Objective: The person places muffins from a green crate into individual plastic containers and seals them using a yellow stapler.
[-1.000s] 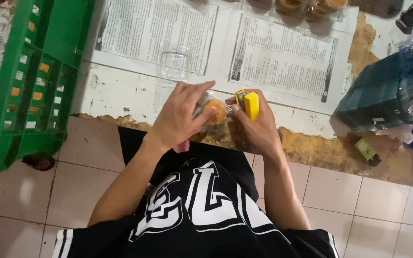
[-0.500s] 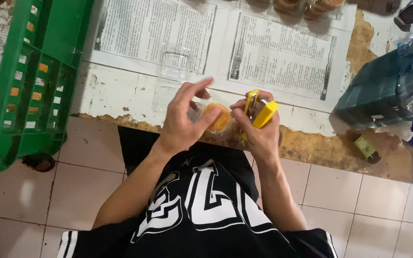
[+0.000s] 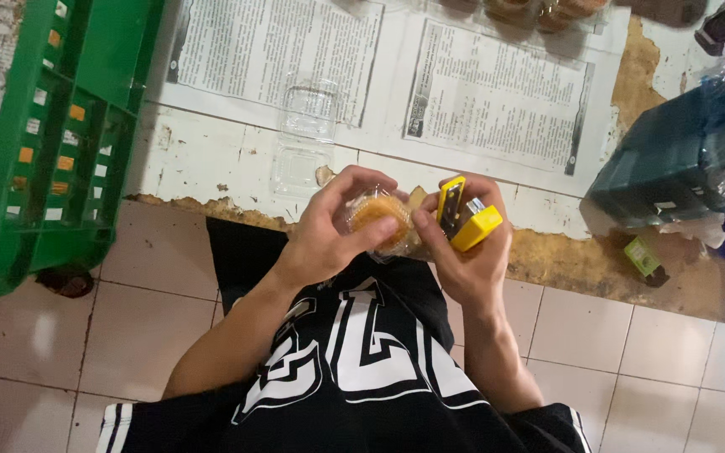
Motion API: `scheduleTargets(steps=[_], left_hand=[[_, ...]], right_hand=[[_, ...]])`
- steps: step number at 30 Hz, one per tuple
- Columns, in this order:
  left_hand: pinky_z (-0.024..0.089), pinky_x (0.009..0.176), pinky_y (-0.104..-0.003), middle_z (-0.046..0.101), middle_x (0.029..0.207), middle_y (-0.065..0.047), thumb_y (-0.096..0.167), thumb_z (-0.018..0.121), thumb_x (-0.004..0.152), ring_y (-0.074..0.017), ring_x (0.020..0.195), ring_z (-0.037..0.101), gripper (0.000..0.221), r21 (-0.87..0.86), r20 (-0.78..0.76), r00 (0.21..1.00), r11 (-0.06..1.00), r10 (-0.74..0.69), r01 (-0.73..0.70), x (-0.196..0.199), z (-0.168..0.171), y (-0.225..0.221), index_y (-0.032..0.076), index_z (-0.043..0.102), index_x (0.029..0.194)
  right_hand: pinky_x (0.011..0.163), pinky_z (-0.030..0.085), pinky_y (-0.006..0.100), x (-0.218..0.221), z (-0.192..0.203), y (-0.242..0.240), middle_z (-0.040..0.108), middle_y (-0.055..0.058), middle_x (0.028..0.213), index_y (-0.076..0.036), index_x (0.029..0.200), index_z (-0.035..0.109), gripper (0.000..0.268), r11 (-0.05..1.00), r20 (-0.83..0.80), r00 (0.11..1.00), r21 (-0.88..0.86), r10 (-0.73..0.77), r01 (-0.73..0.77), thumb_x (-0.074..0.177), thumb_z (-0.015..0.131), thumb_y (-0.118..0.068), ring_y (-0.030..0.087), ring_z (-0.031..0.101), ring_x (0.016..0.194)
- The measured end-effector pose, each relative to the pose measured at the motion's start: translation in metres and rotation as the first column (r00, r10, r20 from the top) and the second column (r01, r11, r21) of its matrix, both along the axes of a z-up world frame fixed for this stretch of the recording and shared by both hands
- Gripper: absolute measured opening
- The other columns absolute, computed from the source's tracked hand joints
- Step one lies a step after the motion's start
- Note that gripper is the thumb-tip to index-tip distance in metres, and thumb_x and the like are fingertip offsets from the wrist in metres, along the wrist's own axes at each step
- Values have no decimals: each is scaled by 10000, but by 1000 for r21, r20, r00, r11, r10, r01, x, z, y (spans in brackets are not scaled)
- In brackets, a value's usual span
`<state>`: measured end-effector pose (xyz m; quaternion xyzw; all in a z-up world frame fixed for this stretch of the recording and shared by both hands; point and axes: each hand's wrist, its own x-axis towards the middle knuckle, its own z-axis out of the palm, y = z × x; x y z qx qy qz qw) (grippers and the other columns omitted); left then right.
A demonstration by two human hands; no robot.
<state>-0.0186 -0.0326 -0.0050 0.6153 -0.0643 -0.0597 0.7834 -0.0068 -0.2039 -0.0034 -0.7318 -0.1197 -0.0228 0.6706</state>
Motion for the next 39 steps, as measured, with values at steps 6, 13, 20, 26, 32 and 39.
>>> scheduleTargets(steps=[6,13,20,26,32,39], left_hand=[[563,769,-371,651,919,-115,272,722,788,-199,861,651,380,70,11,995,992,100,-101,-9,6,2,62,602,1082],[562,723,-365,664,847,-120,203,742,749,-186,805,649,319,42,38,989,989,143,-144,-17,18,0,50,633,1006],[554,646,-337,682,802,-153,171,739,727,-174,751,652,307,51,36,991,991,125,-127,-22,35,6,19,633,971],[566,615,-334,687,791,-140,148,749,711,-187,710,670,287,77,92,988,988,124,-131,-16,32,8,27,658,954],[570,592,-334,681,762,-173,124,747,715,-222,680,656,297,75,33,988,985,152,-154,-13,29,12,8,647,969],[580,591,-321,684,774,-159,145,745,725,-195,696,654,304,111,-16,984,979,176,-173,-8,24,20,14,646,981]], right_hand=[[637,514,297,-9,8,3,616,157,760,48,1081,505,361,1000,9,1000,-9,-20,20,802,718,-39,189,614,670],[675,531,293,-16,21,0,644,159,753,47,1062,536,411,999,7,1000,-42,-10,10,733,769,-38,195,646,687],[464,480,208,-11,-2,-35,580,157,691,48,1170,500,992,941,-179,965,312,191,-128,725,460,-838,119,573,534],[577,532,266,-1,9,-32,583,171,827,-99,1217,437,667,853,-317,912,517,261,-64,775,672,-540,189,634,679],[382,478,200,9,10,-11,548,118,791,6,1154,505,624,881,-541,823,459,176,113,917,360,-553,145,575,569],[751,524,457,22,-3,-32,602,265,1098,47,1386,342,748,979,-292,950,-128,115,-158,766,735,-95,350,624,944]])
